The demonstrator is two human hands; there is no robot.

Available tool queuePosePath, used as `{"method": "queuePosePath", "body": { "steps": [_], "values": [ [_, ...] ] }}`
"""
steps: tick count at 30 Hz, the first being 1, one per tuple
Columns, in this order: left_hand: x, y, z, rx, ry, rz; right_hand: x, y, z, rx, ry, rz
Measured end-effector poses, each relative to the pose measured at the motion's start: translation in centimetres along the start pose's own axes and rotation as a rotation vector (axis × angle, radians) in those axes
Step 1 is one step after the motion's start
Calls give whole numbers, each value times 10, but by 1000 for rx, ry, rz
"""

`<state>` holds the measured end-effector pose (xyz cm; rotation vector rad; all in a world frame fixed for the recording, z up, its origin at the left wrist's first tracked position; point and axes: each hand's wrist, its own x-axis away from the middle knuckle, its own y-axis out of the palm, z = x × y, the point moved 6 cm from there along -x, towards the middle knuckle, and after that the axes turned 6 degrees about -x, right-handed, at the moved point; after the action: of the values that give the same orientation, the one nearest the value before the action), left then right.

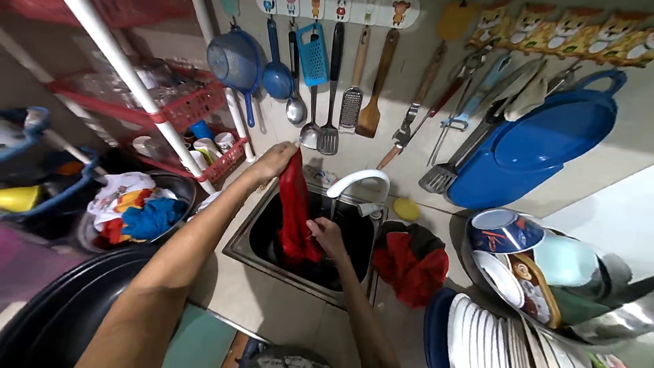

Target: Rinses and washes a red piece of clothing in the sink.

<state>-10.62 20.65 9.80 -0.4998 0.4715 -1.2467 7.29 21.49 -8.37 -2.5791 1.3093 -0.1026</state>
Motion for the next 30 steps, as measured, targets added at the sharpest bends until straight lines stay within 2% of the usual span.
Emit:
{"method": "queuePosePath", "body": {
  "steps": [3, 7, 11, 14, 18, 21, 24, 27, 30],
  "values": [
    [7, -3, 32, 143, 94, 53, 4, 18, -27, 20, -208, 106],
    [20, -35, 42, 242, 159, 236, 6, 1, -56, 105, -278, 245],
    [34, -87, 3, 234, 55, 481, 14, -38, -93, 139, -243, 347],
    [42, -100, -27, 149, 25, 517, 6, -51, -110, 63, -324, 429],
    [44, -97, -50, 129, 13, 512, -8, -54, -131, -76, -324, 348],
    [36, -89, -77, 108, -39, 518, -15, -50, -142, -137, -289, 296],
    [49, -71, -93, -157, -160, 482, -17, -40, -147, -169, -324, 244],
    [78, -14, -86, -147, -151, 432, -16, -23, -147, -101, -340, 197],
    [91, 69, -88, 70, -38, 181, -24, -2, -133, 1, -339, 166]
  ]
}}
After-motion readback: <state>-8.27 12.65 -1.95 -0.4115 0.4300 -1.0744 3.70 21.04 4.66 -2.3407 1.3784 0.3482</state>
